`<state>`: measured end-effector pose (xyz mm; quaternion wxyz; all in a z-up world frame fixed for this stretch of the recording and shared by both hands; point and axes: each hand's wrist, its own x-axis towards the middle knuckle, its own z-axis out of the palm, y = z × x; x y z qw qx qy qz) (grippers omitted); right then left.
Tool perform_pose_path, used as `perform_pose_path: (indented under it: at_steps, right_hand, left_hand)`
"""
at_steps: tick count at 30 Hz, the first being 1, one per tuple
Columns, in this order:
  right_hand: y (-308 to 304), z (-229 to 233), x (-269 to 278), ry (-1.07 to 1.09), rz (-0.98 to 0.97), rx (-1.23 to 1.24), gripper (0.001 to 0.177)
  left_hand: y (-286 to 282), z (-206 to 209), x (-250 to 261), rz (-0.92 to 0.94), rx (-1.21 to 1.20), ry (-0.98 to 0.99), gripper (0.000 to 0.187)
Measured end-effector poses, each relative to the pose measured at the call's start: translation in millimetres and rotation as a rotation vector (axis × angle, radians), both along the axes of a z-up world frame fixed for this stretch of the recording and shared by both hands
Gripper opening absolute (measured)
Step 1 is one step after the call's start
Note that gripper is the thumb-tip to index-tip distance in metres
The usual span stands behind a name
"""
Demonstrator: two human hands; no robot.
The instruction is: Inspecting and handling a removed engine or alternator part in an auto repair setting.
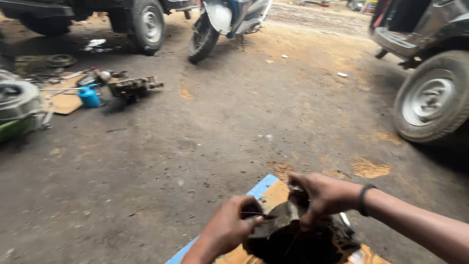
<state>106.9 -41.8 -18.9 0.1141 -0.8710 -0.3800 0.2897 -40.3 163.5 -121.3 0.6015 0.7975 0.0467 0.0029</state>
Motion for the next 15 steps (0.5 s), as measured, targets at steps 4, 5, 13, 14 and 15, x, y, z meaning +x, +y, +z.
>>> perform_pose_path:
  at_steps: [4,5,13,14,15]
  right_hand:
    - [9,1,-3,0.066,0.188,0.015,0.087]
    - [13,3,-6,0.129,0.147,-0.083,0.082]
    - [-1,-7,2,0.513,-0.028,-0.049,0.073]
    - [-8,-16,6,0.598,-0.042,0.112,0.056]
    - [-15,-25,9,0.679,-0.056,0.274,0.047]
  left_hand:
    - [18,22,4,-0.091,0.214,-0.132,0.023]
    - [24,30,5,-0.105,0.153,-0.074,0.024]
    - [15,-44,26,-0.101,-0.330,0.016,0.021]
    - [9,-51,29,-0.080,-0.476,-0.049,0.021]
    - [2,-58,32,-0.058,-0.622,-0.113,0.021]
